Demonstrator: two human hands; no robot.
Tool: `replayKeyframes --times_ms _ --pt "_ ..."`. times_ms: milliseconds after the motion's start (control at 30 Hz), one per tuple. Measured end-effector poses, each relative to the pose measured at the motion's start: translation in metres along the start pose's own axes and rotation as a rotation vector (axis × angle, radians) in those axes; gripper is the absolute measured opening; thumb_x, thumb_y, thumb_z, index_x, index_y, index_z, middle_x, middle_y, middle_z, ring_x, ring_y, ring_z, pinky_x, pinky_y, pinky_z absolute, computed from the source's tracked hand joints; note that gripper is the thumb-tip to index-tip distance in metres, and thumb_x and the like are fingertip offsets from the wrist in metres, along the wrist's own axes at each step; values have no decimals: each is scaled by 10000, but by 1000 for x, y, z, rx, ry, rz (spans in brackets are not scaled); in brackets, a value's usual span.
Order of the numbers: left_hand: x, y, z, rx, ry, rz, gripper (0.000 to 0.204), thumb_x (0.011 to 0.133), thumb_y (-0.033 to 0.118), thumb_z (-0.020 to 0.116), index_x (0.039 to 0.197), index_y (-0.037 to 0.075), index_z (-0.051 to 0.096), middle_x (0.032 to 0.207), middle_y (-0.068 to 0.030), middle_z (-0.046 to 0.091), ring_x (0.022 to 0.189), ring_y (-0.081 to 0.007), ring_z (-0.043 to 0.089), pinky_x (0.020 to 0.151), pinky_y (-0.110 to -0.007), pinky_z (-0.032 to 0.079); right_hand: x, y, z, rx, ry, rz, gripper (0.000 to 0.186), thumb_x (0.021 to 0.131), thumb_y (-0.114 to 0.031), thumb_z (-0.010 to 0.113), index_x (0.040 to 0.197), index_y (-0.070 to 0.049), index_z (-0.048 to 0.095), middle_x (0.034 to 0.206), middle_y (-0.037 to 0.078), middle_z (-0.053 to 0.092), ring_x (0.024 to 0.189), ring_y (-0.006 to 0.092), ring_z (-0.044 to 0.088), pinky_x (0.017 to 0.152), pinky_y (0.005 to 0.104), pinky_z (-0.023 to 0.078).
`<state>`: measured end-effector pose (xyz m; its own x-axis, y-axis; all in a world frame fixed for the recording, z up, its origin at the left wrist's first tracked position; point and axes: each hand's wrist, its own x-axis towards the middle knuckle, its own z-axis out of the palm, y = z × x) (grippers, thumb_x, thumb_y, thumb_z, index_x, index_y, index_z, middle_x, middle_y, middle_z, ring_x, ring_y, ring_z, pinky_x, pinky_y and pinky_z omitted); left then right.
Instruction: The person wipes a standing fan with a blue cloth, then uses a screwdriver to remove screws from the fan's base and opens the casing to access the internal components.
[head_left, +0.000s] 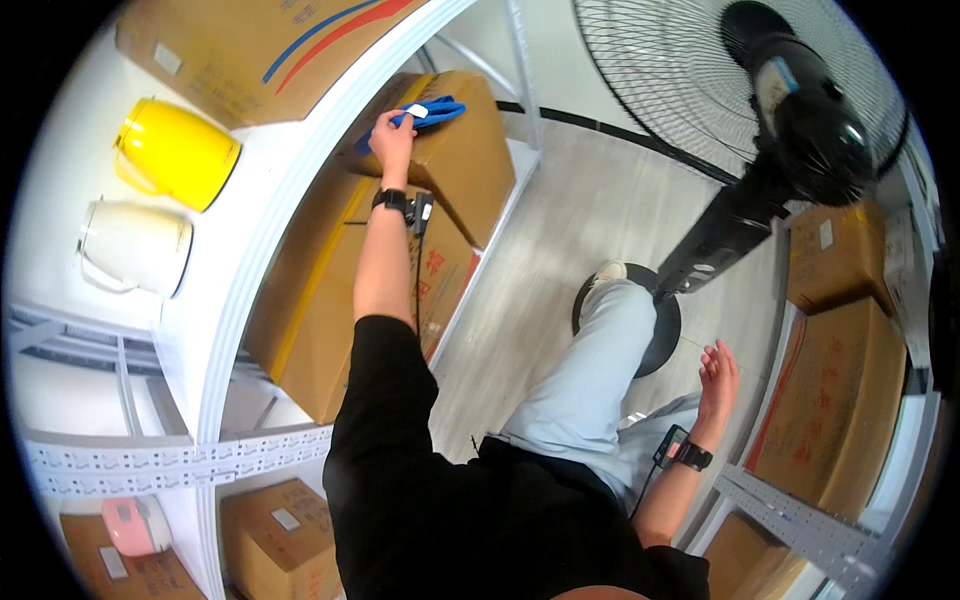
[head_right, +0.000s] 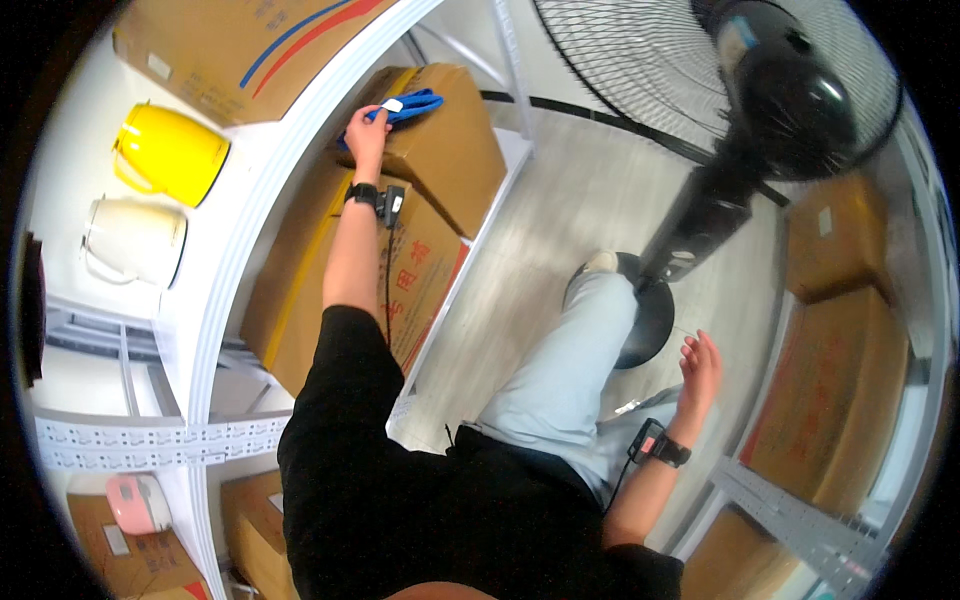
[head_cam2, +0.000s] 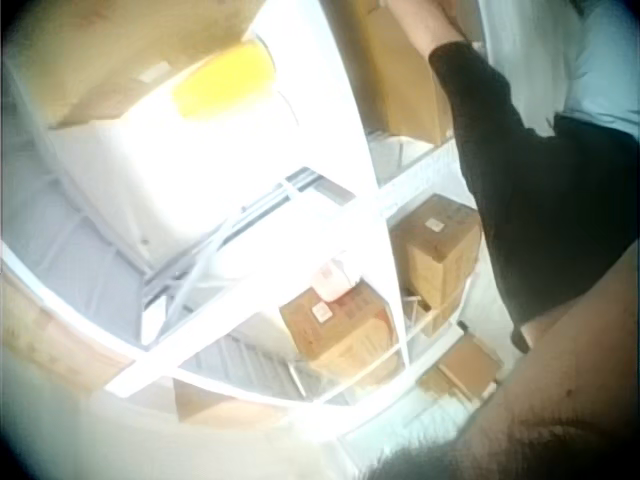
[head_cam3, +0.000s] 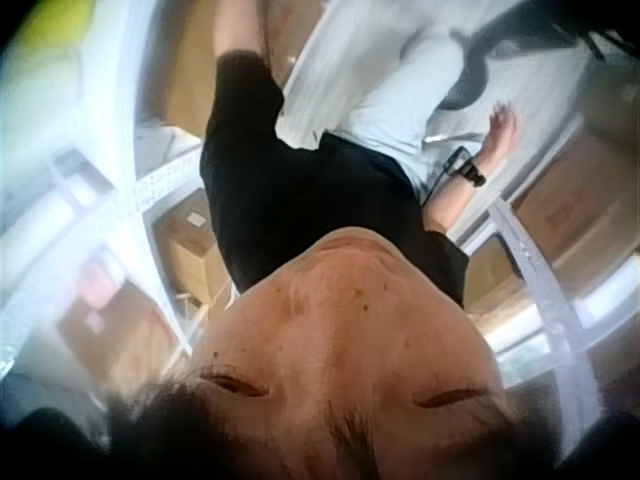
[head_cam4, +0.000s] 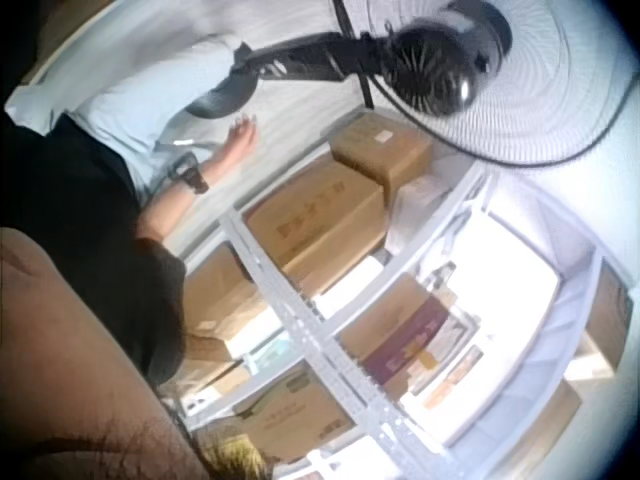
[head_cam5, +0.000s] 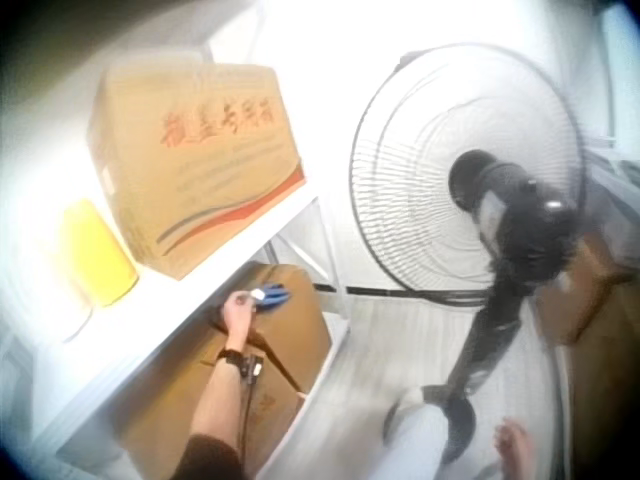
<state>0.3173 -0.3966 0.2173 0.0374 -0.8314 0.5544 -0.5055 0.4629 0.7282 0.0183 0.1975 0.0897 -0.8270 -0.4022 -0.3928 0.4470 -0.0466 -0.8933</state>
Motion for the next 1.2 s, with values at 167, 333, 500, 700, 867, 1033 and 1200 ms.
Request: replayKeyframes --times_ms 167,333,500,700,867,1033,1200 --pt "-63 144 -8 -121 -212 276 218 775 205 716 898 31 670 606 2 480 562 -79 418 525 -255 384 -24 -35 13 13 -47 -204 332 919 -234 596 1191 -45 579 1043 60 645 883 102 606 747 236 460" --pt "-162 231 -23 -326 -882 376 140 785 137 690 882 40 658 688 57 540 632 -23 474 556 -182 376 -59 -80 40 -189 -101 -542 303 947 -233 561 1168 -31 604 1172 67 612 1109 168 559 917 307 441" --pt "-267 307 1 -442 -1319 590 206 713 143 675 887 37 646 748 -28 631 683 -79 576 604 -246 461 -78 -88 32 -121 -282 -117 532 973 -505 413 1299 -99 522 1140 91 597 1078 171 549 869 320 463" --pt "-394 356 15 -646 -1394 1185 183 725 191 638 856 64 633 768 -112 584 739 -303 599 655 -386 493 -28 20 -4 732 -352 -20 545 938 -561 446 1245 -115 507 1130 52 563 1022 193 551 879 371 491" --pt "-410 365 3 -660 -1499 1283 161 741 113 628 885 41 619 822 -130 578 791 -287 578 683 -377 483 -41 9 8 622 -202 -286 544 940 -527 468 1284 -105 478 1192 62 545 1072 199 536 918 361 470" --pt "-322 348 32 -798 -1042 485 157 883 107 603 1026 43 616 869 -16 587 859 -115 565 728 -260 464 -22 -102 17 824 -469 -349 605 934 -450 529 1386 -76 382 1344 87 464 1209 227 467 1024 361 394" --pt "-257 331 127 -772 -702 246 405 946 304 554 1171 -31 511 1061 -111 585 972 -169 541 864 -293 423 24 -167 93 -282 -102 -1138 854 730 -341 763 1433 -84 350 1435 187 390 1348 307 347 1100 381 287"
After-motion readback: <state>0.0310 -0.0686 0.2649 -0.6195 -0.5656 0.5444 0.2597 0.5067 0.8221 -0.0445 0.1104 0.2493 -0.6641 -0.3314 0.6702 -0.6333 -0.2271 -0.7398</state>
